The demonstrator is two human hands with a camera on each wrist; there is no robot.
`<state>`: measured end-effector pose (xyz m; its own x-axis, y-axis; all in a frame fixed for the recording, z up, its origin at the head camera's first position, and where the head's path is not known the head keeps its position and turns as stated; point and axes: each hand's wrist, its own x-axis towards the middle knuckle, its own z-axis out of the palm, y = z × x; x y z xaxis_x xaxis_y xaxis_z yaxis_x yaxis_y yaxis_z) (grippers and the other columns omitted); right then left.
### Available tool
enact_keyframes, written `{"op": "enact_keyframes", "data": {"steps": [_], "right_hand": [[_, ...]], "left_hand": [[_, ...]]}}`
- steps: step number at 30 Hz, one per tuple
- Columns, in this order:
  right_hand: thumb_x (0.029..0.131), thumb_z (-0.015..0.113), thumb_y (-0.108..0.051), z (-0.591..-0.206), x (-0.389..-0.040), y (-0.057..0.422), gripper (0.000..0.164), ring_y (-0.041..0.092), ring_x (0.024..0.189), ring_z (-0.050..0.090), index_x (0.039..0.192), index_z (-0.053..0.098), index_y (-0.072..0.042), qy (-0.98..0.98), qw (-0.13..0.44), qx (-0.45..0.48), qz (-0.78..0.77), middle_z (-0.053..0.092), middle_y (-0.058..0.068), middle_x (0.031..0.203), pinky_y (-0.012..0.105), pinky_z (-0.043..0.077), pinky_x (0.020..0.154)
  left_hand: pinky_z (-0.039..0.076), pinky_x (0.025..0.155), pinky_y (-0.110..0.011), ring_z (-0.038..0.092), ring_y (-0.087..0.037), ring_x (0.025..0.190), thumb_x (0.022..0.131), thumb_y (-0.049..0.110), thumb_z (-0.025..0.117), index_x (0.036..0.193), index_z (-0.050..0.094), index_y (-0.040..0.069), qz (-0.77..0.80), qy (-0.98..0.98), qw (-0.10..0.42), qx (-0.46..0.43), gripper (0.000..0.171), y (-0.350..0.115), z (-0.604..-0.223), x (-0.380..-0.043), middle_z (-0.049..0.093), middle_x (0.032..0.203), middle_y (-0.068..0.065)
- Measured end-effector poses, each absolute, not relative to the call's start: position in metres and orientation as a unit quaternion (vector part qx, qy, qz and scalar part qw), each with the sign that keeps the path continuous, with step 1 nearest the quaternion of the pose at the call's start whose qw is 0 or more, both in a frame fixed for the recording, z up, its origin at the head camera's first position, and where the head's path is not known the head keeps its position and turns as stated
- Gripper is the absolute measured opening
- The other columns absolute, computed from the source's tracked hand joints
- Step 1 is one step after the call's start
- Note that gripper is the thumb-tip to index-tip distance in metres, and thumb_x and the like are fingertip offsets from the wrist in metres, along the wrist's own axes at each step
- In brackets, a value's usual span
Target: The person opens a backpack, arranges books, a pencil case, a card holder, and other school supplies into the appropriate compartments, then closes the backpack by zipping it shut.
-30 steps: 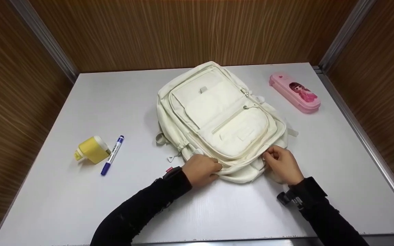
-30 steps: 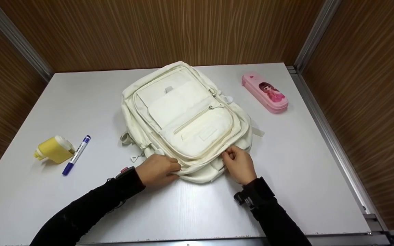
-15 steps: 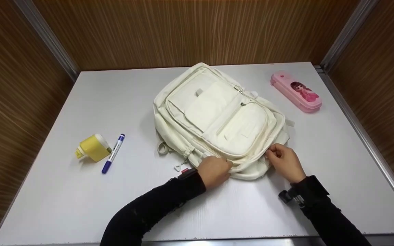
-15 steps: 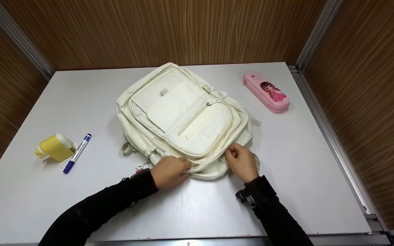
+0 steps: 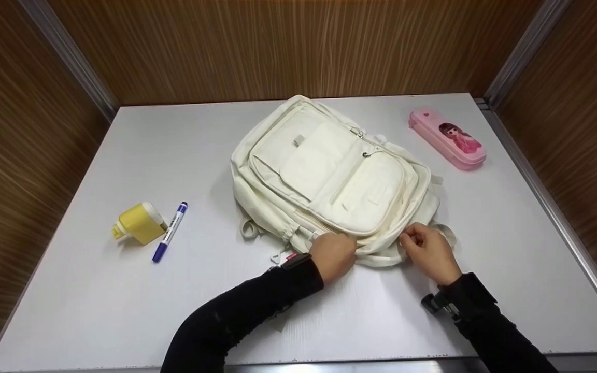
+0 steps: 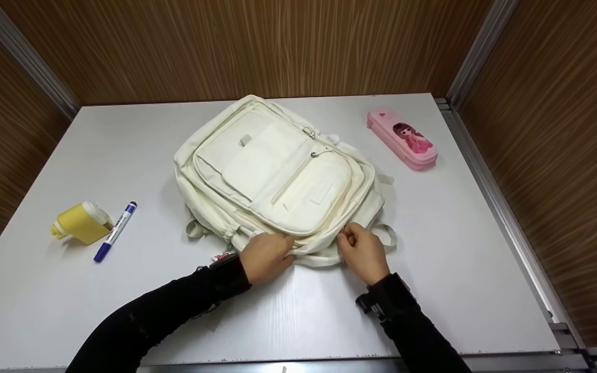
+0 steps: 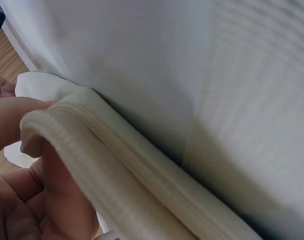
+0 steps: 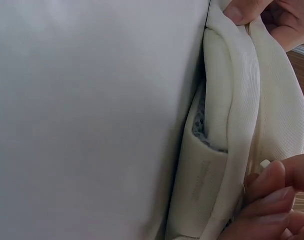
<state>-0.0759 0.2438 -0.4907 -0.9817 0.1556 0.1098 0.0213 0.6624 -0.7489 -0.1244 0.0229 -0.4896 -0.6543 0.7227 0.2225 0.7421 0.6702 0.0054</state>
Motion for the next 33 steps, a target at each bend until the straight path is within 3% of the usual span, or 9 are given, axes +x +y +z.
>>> {"op": "enact_keyframes", "data": {"steps": [13,23,29,33], "right_hand": [[0.092,0.061,-0.008,-0.488,-0.069,0.242,0.009,0.004,0.058,0.046,0.084,0.064,-0.005,-0.91,0.055,-0.035,0.409,0.057,-0.002,0.066,0.02,0.038,0.056],[0.092,0.062,-0.01,-0.489,-0.065,0.231,0.015,0.004,0.052,0.047,0.078,0.061,-0.008,-0.909,0.018,-0.005,0.417,0.054,-0.003,0.063,0.021,0.039,0.051],[0.092,0.062,-0.008,-0.489,-0.066,0.233,0.015,0.005,0.05,0.046,0.077,0.06,-0.008,-0.906,0.024,-0.011,0.422,0.053,-0.002,0.062,0.021,0.039,0.049],[0.091,0.062,-0.009,-0.49,-0.068,0.235,0.014,0.005,0.052,0.048,0.078,0.061,-0.008,-0.906,0.019,-0.021,0.423,0.055,-0.002,0.064,0.021,0.039,0.05]], "left_hand": [[0.051,0.046,-0.035,0.065,-0.021,0.056,0.082,0.014,0.065,0.07,0.067,0.013,-0.053,-0.925,0.095,-0.363,0.012,0.045,-0.49,-0.127,0.068,0.065,-0.001],[0.054,0.053,-0.035,0.069,-0.021,0.064,0.084,0.017,0.065,0.077,0.069,0.014,-0.037,-0.93,0.092,-0.353,0.009,0.065,-0.487,-0.134,0.07,0.073,-0.001],[0.054,0.052,-0.035,0.068,-0.021,0.063,0.085,0.017,0.065,0.076,0.069,0.015,-0.045,-0.933,0.097,-0.343,0.01,0.068,-0.488,-0.134,0.07,0.071,-0.001],[0.054,0.053,-0.035,0.069,-0.021,0.066,0.086,0.02,0.065,0.084,0.068,0.014,-0.068,-0.927,0.081,-0.36,0.007,0.065,-0.486,-0.129,0.071,0.077,-0.002]]}}
